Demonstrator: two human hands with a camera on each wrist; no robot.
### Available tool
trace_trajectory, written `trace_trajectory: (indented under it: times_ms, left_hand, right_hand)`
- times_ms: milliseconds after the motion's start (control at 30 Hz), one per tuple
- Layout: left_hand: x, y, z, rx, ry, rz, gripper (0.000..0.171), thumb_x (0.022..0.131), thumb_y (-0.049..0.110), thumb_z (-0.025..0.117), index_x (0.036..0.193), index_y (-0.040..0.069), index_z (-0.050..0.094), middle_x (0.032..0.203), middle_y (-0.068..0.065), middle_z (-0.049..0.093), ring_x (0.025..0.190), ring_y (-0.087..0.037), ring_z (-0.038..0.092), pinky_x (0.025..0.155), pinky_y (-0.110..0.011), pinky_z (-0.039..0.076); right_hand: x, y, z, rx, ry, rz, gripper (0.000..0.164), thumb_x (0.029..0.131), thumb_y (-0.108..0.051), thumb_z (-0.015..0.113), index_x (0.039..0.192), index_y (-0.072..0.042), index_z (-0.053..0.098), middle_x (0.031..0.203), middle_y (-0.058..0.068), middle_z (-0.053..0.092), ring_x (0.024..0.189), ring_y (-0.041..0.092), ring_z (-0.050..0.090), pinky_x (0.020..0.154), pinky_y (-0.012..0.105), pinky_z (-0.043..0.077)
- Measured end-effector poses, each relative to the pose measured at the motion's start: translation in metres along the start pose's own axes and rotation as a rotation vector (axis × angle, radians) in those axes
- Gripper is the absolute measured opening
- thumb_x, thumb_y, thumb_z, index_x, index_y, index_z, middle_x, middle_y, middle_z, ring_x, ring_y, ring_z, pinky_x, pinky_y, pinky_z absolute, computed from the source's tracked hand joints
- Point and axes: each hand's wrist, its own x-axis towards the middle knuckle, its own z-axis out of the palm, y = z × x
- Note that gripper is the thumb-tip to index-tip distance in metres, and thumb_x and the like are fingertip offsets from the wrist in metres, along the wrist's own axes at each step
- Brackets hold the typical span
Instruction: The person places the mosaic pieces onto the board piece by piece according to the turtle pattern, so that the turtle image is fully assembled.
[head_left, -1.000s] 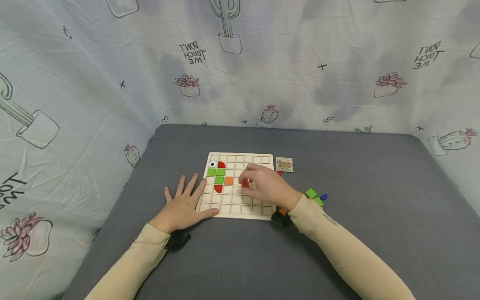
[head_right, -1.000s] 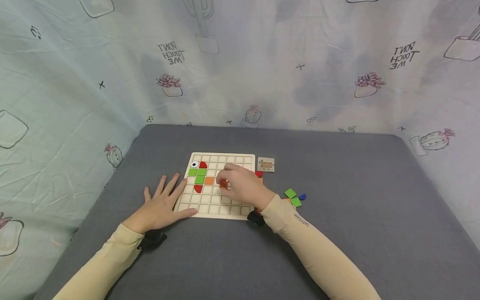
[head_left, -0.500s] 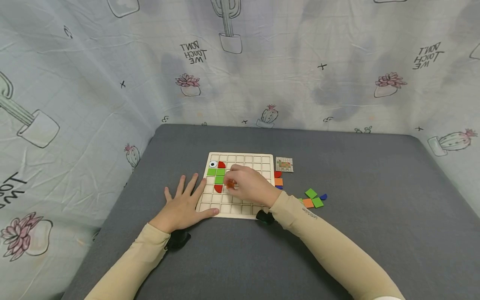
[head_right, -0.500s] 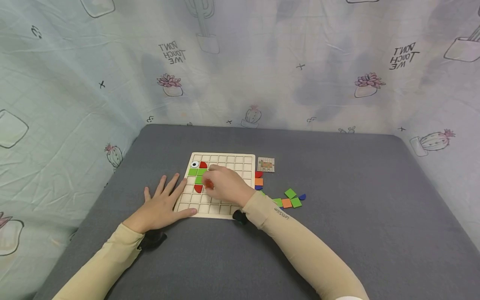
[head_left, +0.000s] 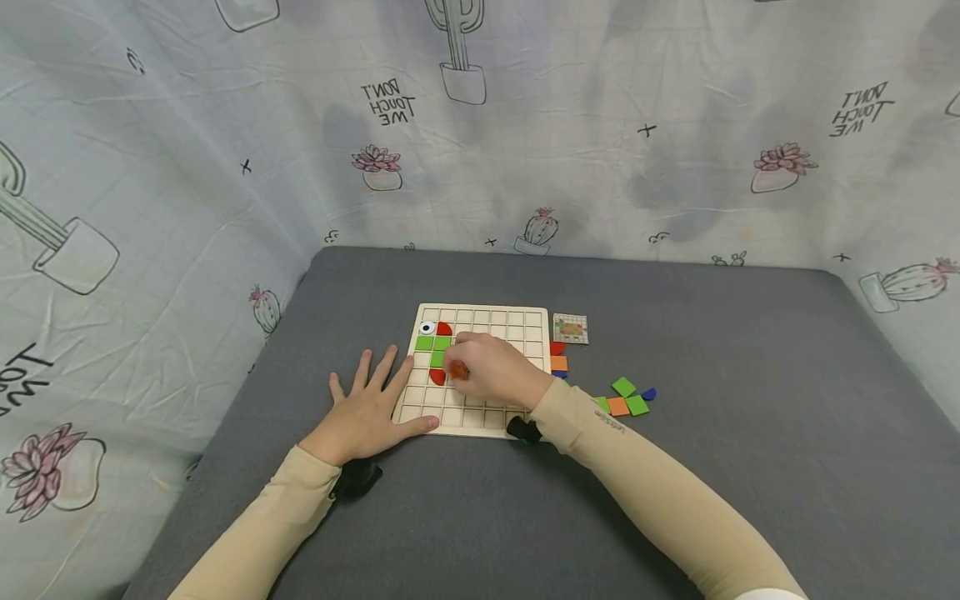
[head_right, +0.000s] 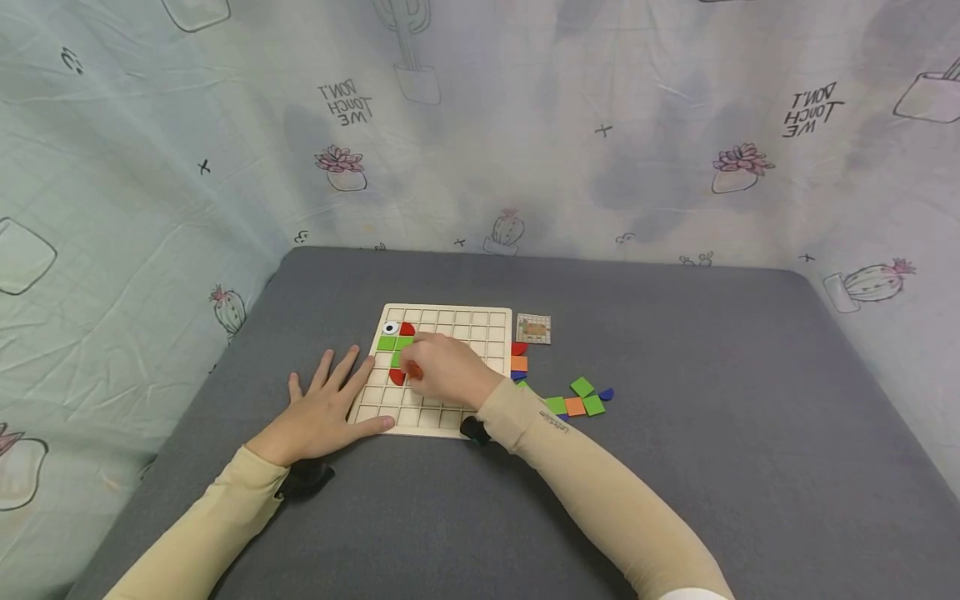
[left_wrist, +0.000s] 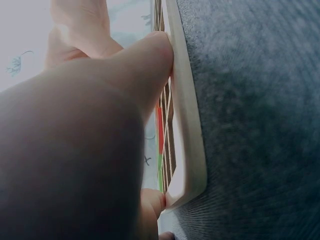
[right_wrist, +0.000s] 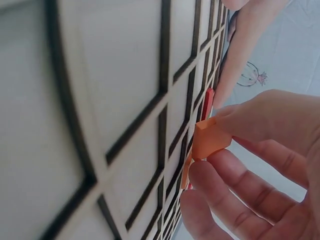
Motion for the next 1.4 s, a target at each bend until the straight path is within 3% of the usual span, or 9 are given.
trace_trajectory:
  times_ms: [267,600,1400]
  left_hand:
    - [0.0008,0.0007,-0.0008,0.003,-0.007,-0.003,0.111,0.088,0.085,0.052,0.169,0.018,0.017,0.175,-0.018,0.008,0.158,-0.054,0.0,0.105,-0.091,0.002]
    - [0.0003,0.0007,-0.0017,0.009,-0.014,-0.007,0.111,0.088,0.085,0.052,0.169,0.018,0.017,0.175,-0.018,0.008,0.159,-0.053,0.0,0.106,-0.091,0.002]
    - [0.0001,0.0013,-0.0032,0.005,-0.01,-0.006,0.11,0.089,0.084,0.053,0.169,0.018,0.018,0.175,-0.018,0.008,0.159,-0.053,0.0,0.106,-0.091,0.002]
  right_hand:
    - [0.0017,0.0005,0.001,-0.022,-0.005,-0.003,0.006,0.09,-0.007,0.076,0.092,-0.013,0.075,0.087,0.001,0.063,0.076,0.014,0.052,0.069,0.028,0.046]
    - [0.0031,-0.002,0.0014,-0.043,-0.024,0.022,0.008,0.089,-0.007,0.078,0.094,-0.013,0.075,0.093,0.001,0.067,0.08,0.015,0.055,0.072,0.03,0.049]
    - [0.0036,-0.0009,0.0015,-0.06,-0.011,0.0,0.008,0.087,-0.005,0.077,0.087,-0.012,0.081,0.088,0.001,0.071,0.077,0.013,0.06,0.073,0.03,0.055]
